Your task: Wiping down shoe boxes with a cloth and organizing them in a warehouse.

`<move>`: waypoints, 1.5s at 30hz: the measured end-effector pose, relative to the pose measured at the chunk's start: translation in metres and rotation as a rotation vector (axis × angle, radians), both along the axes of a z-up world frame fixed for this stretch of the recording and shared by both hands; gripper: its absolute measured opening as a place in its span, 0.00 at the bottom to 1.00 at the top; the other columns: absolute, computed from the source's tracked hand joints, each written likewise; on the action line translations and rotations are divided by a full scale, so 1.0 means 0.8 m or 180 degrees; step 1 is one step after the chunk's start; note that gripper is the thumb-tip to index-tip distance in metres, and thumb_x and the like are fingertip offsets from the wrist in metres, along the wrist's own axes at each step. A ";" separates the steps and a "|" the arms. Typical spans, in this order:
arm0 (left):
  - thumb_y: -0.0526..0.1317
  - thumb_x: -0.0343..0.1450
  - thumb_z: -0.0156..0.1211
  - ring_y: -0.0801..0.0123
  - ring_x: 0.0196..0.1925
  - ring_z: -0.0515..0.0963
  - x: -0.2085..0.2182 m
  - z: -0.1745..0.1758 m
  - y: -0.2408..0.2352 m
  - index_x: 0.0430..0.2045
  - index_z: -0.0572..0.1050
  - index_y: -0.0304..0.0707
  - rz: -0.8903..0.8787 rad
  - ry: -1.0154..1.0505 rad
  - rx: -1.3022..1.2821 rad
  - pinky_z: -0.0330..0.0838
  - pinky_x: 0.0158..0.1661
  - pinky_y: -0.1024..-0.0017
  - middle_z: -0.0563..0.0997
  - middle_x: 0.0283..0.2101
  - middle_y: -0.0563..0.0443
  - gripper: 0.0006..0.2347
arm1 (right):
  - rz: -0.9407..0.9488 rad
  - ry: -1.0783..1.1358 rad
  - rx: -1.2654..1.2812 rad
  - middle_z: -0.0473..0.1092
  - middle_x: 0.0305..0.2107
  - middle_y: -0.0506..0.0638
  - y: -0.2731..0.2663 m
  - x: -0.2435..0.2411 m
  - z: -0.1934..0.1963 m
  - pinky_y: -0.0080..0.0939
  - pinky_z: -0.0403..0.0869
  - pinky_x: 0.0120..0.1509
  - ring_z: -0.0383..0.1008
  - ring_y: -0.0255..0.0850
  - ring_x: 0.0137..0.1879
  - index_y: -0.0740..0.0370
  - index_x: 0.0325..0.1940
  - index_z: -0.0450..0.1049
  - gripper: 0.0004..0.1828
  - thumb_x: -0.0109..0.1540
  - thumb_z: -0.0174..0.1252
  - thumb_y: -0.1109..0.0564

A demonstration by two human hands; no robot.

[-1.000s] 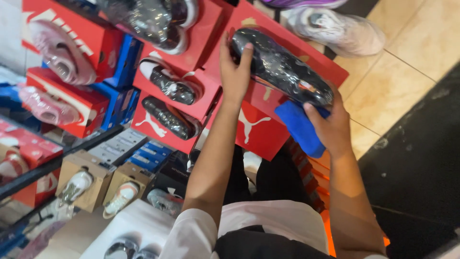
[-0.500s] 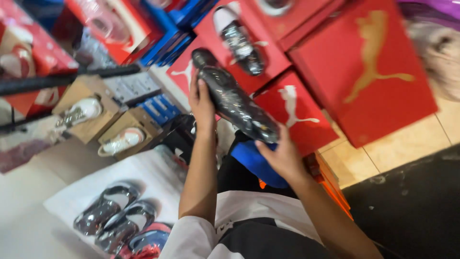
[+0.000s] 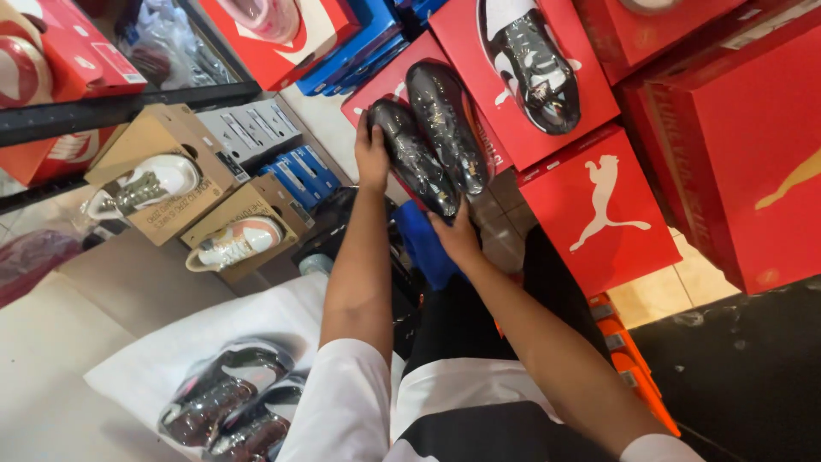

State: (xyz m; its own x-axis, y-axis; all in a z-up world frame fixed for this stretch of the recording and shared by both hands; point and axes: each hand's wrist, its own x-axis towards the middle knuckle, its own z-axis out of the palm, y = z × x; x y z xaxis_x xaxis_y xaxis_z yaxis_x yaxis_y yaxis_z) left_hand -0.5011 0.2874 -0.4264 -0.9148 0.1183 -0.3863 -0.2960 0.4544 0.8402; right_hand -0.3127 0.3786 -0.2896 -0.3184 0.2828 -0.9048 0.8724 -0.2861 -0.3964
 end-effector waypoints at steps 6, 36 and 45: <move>0.30 0.73 0.59 0.44 0.72 0.64 0.032 0.038 0.018 0.66 0.68 0.42 0.0088 0.1407 -0.0502 0.52 0.71 0.49 0.68 0.67 0.36 0.23 | -0.0519 0.0771 -0.0323 0.72 0.55 0.66 0.034 0.059 0.021 0.52 0.71 0.67 0.73 0.55 0.64 0.55 0.82 0.41 0.44 0.68 0.56 0.49; 0.57 0.70 0.62 0.37 0.58 0.77 0.218 0.240 0.231 0.62 0.68 0.37 -0.3191 -0.0637 -0.1560 0.71 0.57 0.45 0.78 0.54 0.30 0.30 | -0.2286 -0.0175 -0.0003 0.57 0.68 0.69 0.221 0.340 0.122 0.66 0.58 0.75 0.57 0.66 0.73 0.61 0.77 0.56 0.37 0.67 0.56 0.45; 0.60 0.70 0.59 0.35 0.56 0.77 0.169 0.554 0.249 0.62 0.68 0.34 -0.3507 0.0090 -0.1656 0.71 0.55 0.42 0.80 0.50 0.26 0.33 | -0.2316 0.0350 0.0154 0.59 0.67 0.69 0.173 0.361 0.304 0.70 0.63 0.70 0.61 0.65 0.71 0.62 0.75 0.59 0.32 0.67 0.52 0.54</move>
